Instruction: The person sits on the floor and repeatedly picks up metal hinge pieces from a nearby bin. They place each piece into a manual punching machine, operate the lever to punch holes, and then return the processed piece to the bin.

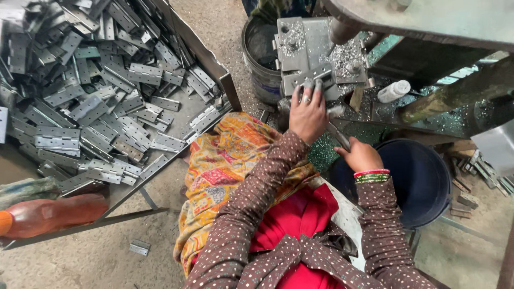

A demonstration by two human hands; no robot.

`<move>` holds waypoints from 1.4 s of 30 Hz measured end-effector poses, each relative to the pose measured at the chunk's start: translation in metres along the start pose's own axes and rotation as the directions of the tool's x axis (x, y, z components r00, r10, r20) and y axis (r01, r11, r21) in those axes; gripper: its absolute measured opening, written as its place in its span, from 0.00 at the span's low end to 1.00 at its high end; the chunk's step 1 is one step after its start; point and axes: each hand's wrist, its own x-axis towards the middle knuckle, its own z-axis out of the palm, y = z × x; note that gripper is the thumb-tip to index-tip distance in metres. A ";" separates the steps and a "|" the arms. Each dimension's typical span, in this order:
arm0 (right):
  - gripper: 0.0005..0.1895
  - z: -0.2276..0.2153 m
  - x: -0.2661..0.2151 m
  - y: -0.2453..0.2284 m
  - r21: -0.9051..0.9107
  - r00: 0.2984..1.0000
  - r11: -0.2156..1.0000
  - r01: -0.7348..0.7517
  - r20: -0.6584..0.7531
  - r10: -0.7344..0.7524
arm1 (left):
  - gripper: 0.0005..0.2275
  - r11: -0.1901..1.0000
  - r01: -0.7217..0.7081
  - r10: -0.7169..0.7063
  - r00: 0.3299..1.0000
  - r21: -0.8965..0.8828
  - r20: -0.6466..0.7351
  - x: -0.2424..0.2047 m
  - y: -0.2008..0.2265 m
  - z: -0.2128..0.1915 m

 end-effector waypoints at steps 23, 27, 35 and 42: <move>0.27 0.006 0.007 0.004 0.020 1.000 1.000 0.004 -0.008 -0.004 | 0.17 0.998 0.067 -0.067 0.997 0.018 -0.025 0.022 -0.008 0.033; 0.27 0.013 0.006 0.013 -0.001 0.999 0.999 0.034 -0.011 -0.034 | 0.15 0.997 0.074 -0.074 0.996 0.001 -0.039 0.023 -0.007 0.037; 0.24 0.078 0.001 0.024 0.165 0.995 0.985 -0.060 -0.064 0.071 | 0.13 0.994 0.096 -0.093 0.994 0.047 -0.061 0.024 -0.002 0.038; 0.20 0.134 0.009 0.044 0.204 0.974 0.977 0.061 -0.227 -0.013 | 0.13 0.997 0.074 -0.073 0.997 0.016 -0.016 0.026 -0.005 0.038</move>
